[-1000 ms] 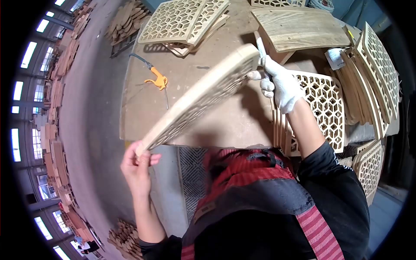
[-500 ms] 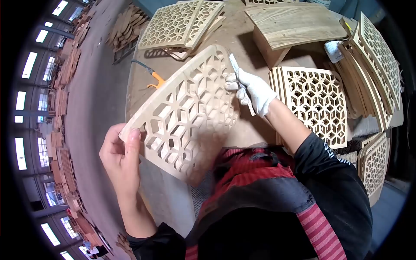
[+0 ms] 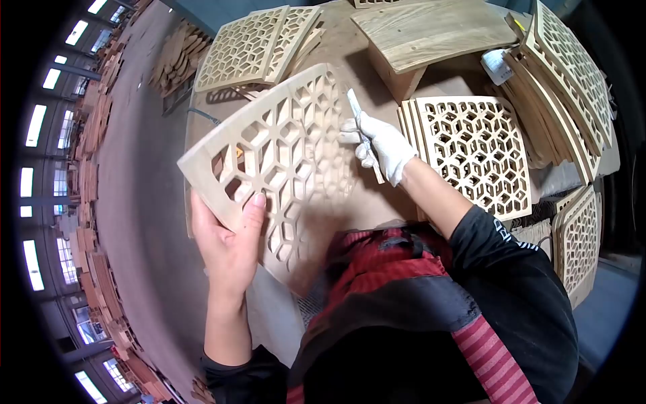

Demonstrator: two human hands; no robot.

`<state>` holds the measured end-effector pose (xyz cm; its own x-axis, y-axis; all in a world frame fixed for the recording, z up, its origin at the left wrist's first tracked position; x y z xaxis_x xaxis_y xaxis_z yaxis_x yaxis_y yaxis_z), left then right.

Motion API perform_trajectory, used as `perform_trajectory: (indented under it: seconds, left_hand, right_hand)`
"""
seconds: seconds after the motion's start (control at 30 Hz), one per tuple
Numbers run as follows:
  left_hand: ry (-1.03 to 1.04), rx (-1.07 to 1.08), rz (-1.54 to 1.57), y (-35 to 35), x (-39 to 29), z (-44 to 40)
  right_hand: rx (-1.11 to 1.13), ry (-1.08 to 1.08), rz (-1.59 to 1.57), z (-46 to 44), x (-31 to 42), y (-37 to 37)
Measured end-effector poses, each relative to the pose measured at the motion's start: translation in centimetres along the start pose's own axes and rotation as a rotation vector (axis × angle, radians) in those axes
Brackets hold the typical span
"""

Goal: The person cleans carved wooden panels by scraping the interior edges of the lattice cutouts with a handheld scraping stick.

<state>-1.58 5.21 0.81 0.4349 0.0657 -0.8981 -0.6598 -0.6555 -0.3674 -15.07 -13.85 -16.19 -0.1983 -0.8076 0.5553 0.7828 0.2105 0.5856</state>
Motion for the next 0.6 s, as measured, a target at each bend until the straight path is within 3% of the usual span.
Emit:
perform_trajectory:
  seconds: [0.3, 0.4, 0.6]
  left_hand:
    - [-0.008, 0.030, 0.053, 0.6, 0.0, -0.7]
    - [-0.108, 0.028, 0.161, 0.8, -0.8, -1.3]
    - [-0.221, 0.100, 0.095, -0.3, -2.3, -3.8]
  right_hand:
    - [0.043, -0.062, 0.034, -0.3, -0.9, -0.8]
    - [0.047, -0.046, 0.054, 0.3, -0.7, 0.0]
    - [0.085, -0.159, 0.374, 2.3, -1.0, 1.9]
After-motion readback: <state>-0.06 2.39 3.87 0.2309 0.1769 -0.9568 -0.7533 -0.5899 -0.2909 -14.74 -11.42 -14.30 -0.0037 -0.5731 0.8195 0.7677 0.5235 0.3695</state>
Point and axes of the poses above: each hand's wrist, its own z-axis away from the middle knuckle, its own y-axis out of the palm, x = y × z, the point moved 1 cm from there along -z, towards the middle knuckle, and after that the axes turned 6 degrees about -x, right-handed, at the moved point
